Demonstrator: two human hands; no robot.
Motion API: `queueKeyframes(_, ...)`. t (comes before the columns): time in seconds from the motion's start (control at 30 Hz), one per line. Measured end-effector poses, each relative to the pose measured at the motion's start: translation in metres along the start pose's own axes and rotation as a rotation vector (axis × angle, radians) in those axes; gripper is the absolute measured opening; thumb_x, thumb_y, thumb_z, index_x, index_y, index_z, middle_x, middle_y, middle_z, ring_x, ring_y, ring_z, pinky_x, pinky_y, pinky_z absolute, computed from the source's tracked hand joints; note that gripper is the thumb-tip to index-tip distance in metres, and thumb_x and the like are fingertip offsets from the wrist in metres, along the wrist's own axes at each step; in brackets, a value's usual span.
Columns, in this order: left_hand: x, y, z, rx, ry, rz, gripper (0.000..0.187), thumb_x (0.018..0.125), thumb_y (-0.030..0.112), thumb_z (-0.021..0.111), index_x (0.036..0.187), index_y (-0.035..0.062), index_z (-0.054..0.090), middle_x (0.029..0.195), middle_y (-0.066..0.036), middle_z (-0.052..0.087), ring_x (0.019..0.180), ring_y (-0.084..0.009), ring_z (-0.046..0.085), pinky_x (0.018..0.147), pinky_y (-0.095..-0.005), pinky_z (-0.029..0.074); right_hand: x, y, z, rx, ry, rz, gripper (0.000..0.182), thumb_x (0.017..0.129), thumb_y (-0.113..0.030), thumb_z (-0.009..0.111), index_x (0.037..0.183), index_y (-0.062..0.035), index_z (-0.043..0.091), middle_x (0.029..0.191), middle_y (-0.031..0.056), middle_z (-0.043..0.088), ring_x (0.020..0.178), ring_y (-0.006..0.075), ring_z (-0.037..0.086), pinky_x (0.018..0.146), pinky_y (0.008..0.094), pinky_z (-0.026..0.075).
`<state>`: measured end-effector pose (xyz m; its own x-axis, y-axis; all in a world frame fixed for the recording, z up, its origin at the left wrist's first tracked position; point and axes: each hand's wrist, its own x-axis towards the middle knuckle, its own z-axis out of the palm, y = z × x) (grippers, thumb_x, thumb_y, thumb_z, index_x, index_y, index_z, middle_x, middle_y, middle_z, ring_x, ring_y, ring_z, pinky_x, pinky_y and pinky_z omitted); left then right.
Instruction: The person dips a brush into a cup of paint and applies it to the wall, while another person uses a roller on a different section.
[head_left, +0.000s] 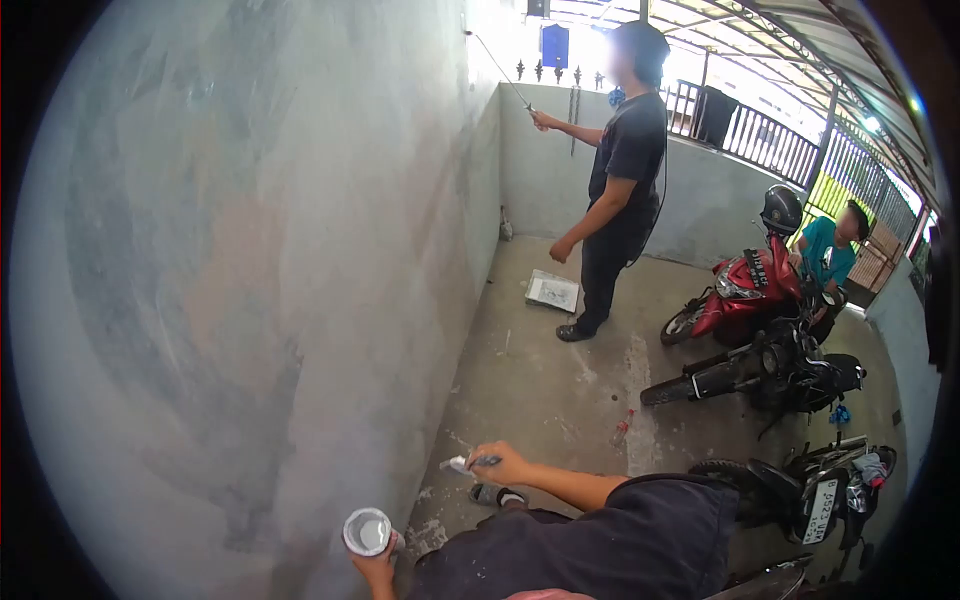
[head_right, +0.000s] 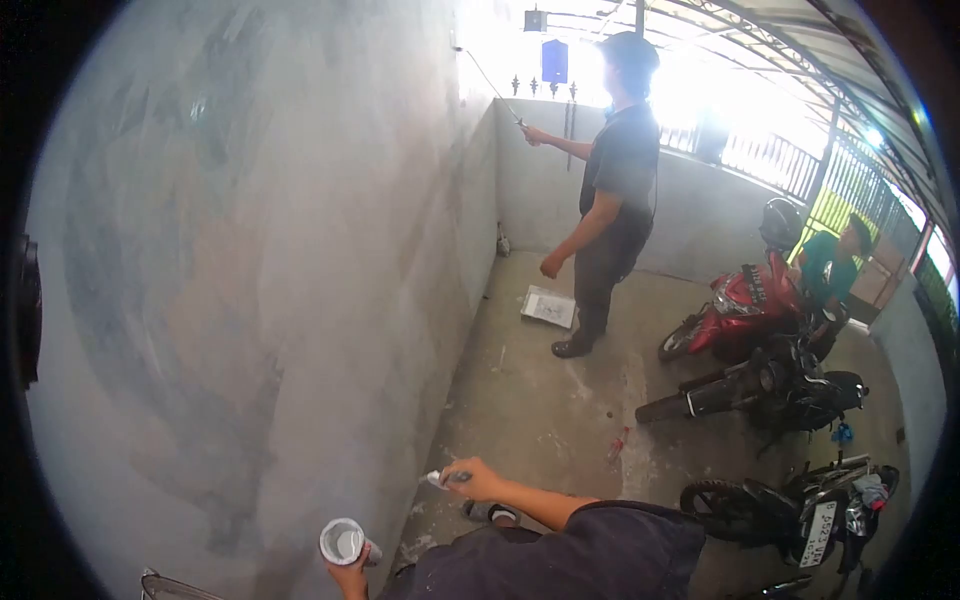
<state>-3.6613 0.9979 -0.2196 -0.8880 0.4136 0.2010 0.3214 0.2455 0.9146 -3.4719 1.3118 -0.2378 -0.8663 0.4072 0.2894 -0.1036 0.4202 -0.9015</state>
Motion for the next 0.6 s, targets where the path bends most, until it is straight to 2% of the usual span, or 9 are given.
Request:
queueKeyframes(0.07,-0.002,0.007,-0.003,-0.059,-0.083,-0.053,0.081,0.056,0.012,0.096,0.124,-0.0008,0.054,0.117,-0.011,0.063,0.107,-0.0242,0.060,0.097,-0.0377,0.047,-0.005,-0.019,0.006,0.156,0.173,0.159,0.013,0.084,-0.001,0.069,0.096,-0.0043,0.073,0.092,0.0098,0.074,0.087,0.0183,0.070,0.080,0.0328,0.054)
queueKeyframes(0.1,-0.005,0.008,-0.004,-0.058,-0.069,-0.069,0.081,0.056,0.012,0.096,0.124,-0.0008,0.054,0.117,-0.011,0.063,0.107,-0.0242,0.060,0.097,-0.0377,0.047,-0.005,-0.031,0.011,0.158,0.152,0.165,0.013,0.084,-0.001,0.069,0.096,-0.0043,0.073,0.092,0.0098,0.074,0.087,0.0183,0.070,0.080,0.0328,0.054)
queueKeyframes(0.17,-0.009,0.007,-0.010,-0.040,-0.127,-0.031,0.081,0.056,0.013,0.097,0.124,-0.0002,0.055,0.117,-0.010,0.064,0.106,-0.0233,0.061,0.096,-0.0371,0.049,0.002,-0.067,0.025,0.182,0.242,0.231,0.011,0.084,-0.002,0.071,0.096,-0.0027,0.073,0.092,0.0091,0.074,0.086,0.0153,0.070,0.079,0.0312,0.055)
queueKeyframes(0.23,-0.012,0.020,-0.013,-0.165,-0.162,-0.057,0.081,0.056,0.014,0.097,0.124,0.0002,0.054,0.116,-0.009,0.065,0.106,-0.0224,0.062,0.095,-0.0368,0.050,0.010,-0.100,0.038,0.256,0.237,0.189,0.010,0.085,-0.003,0.070,0.095,-0.0015,0.073,0.091,0.0089,0.074,0.083,0.0157,0.070,0.077,0.0306,0.055)
queueKeyframes(0.27,-0.013,0.025,-0.016,-0.117,-0.177,-0.066,0.082,0.056,0.016,0.097,0.124,0.0005,0.055,0.116,-0.010,0.065,0.106,-0.0223,0.062,0.095,-0.0368,0.050,0.014,-0.118,0.045,0.328,0.265,0.159,0.009,0.085,-0.004,0.070,0.094,-0.0003,0.073,0.090,0.0087,0.073,0.081,0.0161,0.070,0.076,0.0300,0.055)
queueKeyframes(0.4,-0.003,0.065,-0.004,-0.013,-0.169,0.025,0.082,0.057,0.023,0.098,0.123,0.0020,0.055,0.116,-0.013,0.067,0.106,-0.0228,0.064,0.095,-0.0370,0.051,0.034,-0.166,0.039,0.490,0.139,0.253,0.010,0.086,-0.005,0.070,0.093,0.0018,0.071,0.087,0.0086,0.072,0.078,0.0161,0.070,0.072,0.0292,0.056)
queueKeyframes(0.47,0.005,0.073,0.002,-0.059,-0.145,0.057,0.081,0.058,0.025,0.098,0.123,0.0024,0.056,0.115,-0.013,0.067,0.106,-0.0234,0.065,0.094,-0.0374,0.052,0.044,-0.169,0.037,0.552,0.018,0.306,0.009,0.088,-0.007,0.071,0.093,0.0000,0.071,0.085,0.0060,0.072,0.073,0.0116,0.068,0.066,0.0256,0.055)
queueKeyframes(0.53,0.009,0.089,0.004,-0.072,-0.118,0.061,0.081,0.058,0.026,0.098,0.124,0.0024,0.056,0.114,-0.012,0.068,0.105,-0.0239,0.066,0.094,-0.0376,0.052,0.049,-0.173,0.031,0.515,-0.038,0.319,0.009,0.088,-0.007,0.070,0.093,0.0003,0.070,0.084,0.0061,0.071,0.072,0.0114,0.068,0.065,0.0256,0.055)
queueKeyframes(0.6,0.009,0.098,0.002,0.049,-0.131,0.153,0.081,0.057,0.023,0.098,0.124,0.0048,0.057,0.117,-0.011,0.066,0.108,-0.0243,0.065,0.095,-0.0385,0.051,0.050,-0.179,0.036,0.487,-0.039,0.313,0.010,0.088,-0.008,0.070,0.093,0.0004,0.070,0.082,0.0053,0.070,0.069,0.0109,0.067,0.062,0.0256,0.054)
